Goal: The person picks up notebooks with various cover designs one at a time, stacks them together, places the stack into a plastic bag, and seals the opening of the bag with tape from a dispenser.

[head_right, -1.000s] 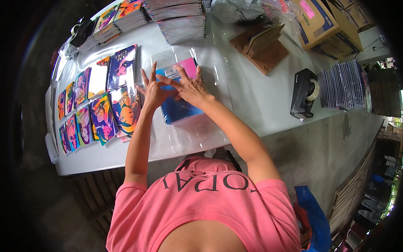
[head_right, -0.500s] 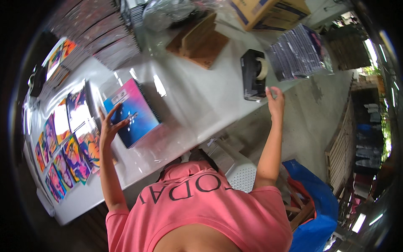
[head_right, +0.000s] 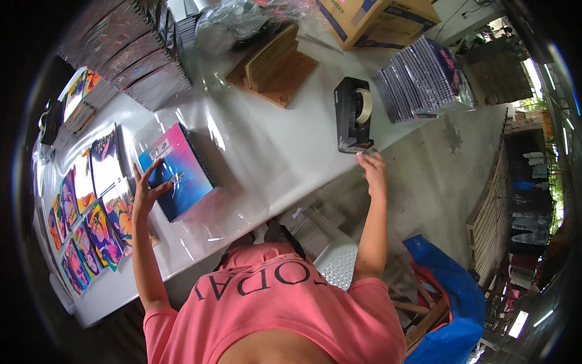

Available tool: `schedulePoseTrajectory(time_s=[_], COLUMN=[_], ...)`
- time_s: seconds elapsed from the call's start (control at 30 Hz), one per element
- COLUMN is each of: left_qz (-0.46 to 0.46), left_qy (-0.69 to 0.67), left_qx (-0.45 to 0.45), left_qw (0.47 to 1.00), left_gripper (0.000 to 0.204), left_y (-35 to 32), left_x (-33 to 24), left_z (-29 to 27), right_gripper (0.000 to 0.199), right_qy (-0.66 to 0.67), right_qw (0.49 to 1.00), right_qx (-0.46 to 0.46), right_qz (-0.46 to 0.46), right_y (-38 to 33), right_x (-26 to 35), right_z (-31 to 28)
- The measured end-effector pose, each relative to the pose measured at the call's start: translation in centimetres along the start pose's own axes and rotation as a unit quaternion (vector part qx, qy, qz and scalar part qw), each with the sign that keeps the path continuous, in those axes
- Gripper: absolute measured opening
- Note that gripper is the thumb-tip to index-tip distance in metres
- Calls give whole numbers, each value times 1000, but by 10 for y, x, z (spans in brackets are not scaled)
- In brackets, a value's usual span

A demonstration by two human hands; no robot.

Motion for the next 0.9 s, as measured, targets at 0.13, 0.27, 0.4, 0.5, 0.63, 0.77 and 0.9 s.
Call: schedulePoseTrajectory(time_s=[0.13, 0.27, 0.4, 0.5, 0.63, 0.77, 0.9], left_qz=[-35, -26, -2, 19, 8, 8, -20], left_qy=[-109, -86, -52, -71, -61, -49, -19], left_qx=[39, 3, -18, -39, -73, -62, -41], left_qw=[993, 996, 998, 997, 995, 997, 999], left_gripper=[75, 73, 74, 77, 81, 81, 89], left_y=[0, -7, -5, -4, -3, -2, -6], left_x=[8, -1, 6, 7, 23, 18, 23], left_z=[3, -4, -3, -4, 2, 2, 6], right_gripper=[21, 17, 22, 28, 39, 53, 61], right_qy=[-244, -31, -33, -82, -277, -479, -554], right_qw=[907, 943, 758, 676, 629, 630, 639], right_qx=[-240, 199, 601, 691, 660, 493, 363], right_qz=[-244, -265, -250, -242, -302, -362, -392], right_y=[-24, -73, -170, -204, -213, -187, -170], right_x=[55, 196, 256, 256, 243, 239, 262], right_z=[-35, 141, 343, 438, 495, 497, 462])
Point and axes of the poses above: each hand's wrist, its own y-axis towards the middle knuckle, its own z-axis out of the palm, x = y × z, the point moved 9 cm from there along y, towards the middle knuckle, and after that the axes turned 7 degrees about -z, right-handed, at the moved point
